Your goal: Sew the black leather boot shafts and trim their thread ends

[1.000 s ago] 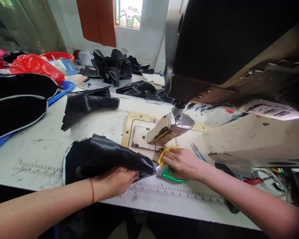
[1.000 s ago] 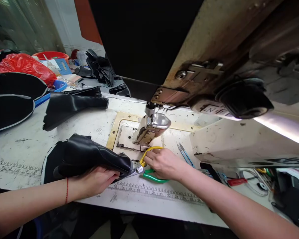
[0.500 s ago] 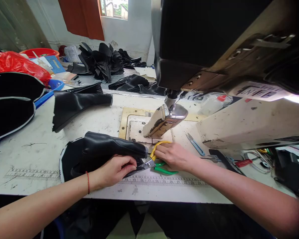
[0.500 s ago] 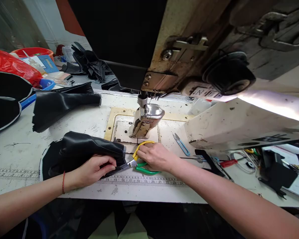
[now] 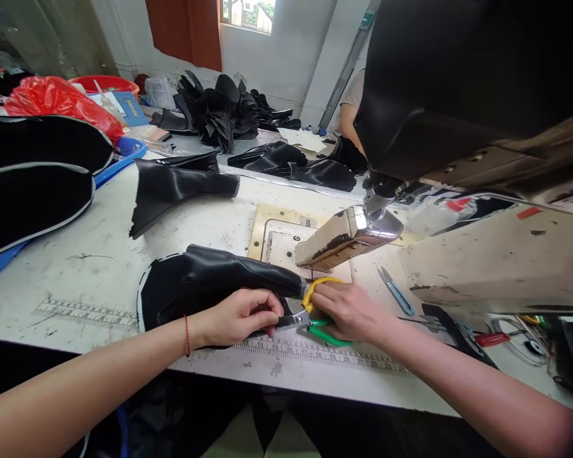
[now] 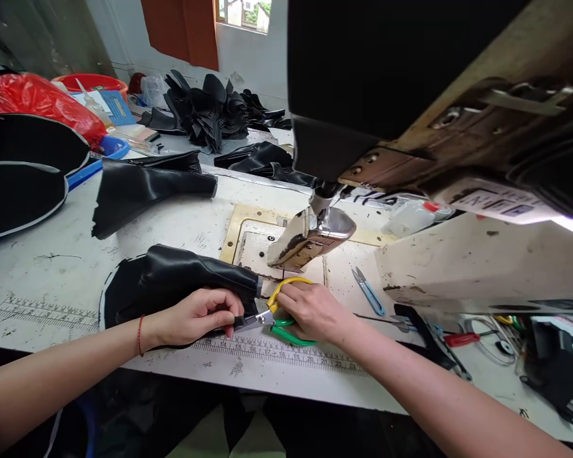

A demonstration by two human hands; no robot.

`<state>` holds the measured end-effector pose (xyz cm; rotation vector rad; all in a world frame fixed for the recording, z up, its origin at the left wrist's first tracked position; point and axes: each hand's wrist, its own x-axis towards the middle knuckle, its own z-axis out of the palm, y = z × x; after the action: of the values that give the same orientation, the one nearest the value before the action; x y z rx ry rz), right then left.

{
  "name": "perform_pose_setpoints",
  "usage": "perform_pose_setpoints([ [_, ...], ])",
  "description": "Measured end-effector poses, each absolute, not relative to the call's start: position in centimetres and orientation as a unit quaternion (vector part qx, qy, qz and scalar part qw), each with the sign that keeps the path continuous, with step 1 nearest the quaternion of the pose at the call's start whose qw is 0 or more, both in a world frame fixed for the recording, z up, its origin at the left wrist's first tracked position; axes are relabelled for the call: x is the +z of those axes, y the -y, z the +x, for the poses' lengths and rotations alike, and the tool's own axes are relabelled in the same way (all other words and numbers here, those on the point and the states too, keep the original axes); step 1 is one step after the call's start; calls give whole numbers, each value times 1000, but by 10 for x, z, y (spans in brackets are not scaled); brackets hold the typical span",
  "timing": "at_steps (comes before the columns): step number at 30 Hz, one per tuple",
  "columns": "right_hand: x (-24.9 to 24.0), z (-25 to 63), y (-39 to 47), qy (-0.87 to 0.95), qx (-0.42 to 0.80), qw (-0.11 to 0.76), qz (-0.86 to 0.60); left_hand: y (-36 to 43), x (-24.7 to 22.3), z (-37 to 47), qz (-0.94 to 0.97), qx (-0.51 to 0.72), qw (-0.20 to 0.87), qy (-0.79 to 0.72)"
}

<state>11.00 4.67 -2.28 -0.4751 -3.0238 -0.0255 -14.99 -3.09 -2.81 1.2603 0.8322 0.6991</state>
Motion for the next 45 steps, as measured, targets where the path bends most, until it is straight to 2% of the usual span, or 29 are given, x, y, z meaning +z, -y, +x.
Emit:
perform_pose_setpoints([
  [7, -25, 110, -40, 979, 59, 13, -195, 30, -24, -152, 548, 324, 689, -346],
  [13, -17, 85, -30, 980, 31, -33, -196, 31, -31, -151, 537, 351, 703, -308],
  [18, -9, 70, -22, 982, 8, -18, -185, 31, -33, -151, 524, 367, 717, -278],
  [27, -8, 68, 7, 966, 36, -27, -254, 28, -36, -149, 583, 370, 658, -300],
  [32, -9, 62, 6, 964, 49, -63, -252, 49, -3, -157, 637, 350, 602, -330],
  [34, -11, 67, 3, 968, 44, -33, -244, 78, 11, -172, 695, 353, 529, -336],
  [36, -12, 71, 1, 970, 54, 2, -236, 112, 10, -193, 735, 445, 359, -363],
  [38, -7, 70, -2, 969, 81, 17, -232, 141, -5, -215, 657, 542, 164, -498],
  [40, 4, 65, -5, 963, 114, 22, -242, 157, -24, -233, 628, 468, 65, -618],
  [42, 19, 56, -10, 957, 153, 21, -248, 161, -34, -245, 678, 394, 13, -621],
  [45, 43, 50, -17, 941, 181, 3, -284, 152, -18, -243, 682, 380, -111, -615],
])
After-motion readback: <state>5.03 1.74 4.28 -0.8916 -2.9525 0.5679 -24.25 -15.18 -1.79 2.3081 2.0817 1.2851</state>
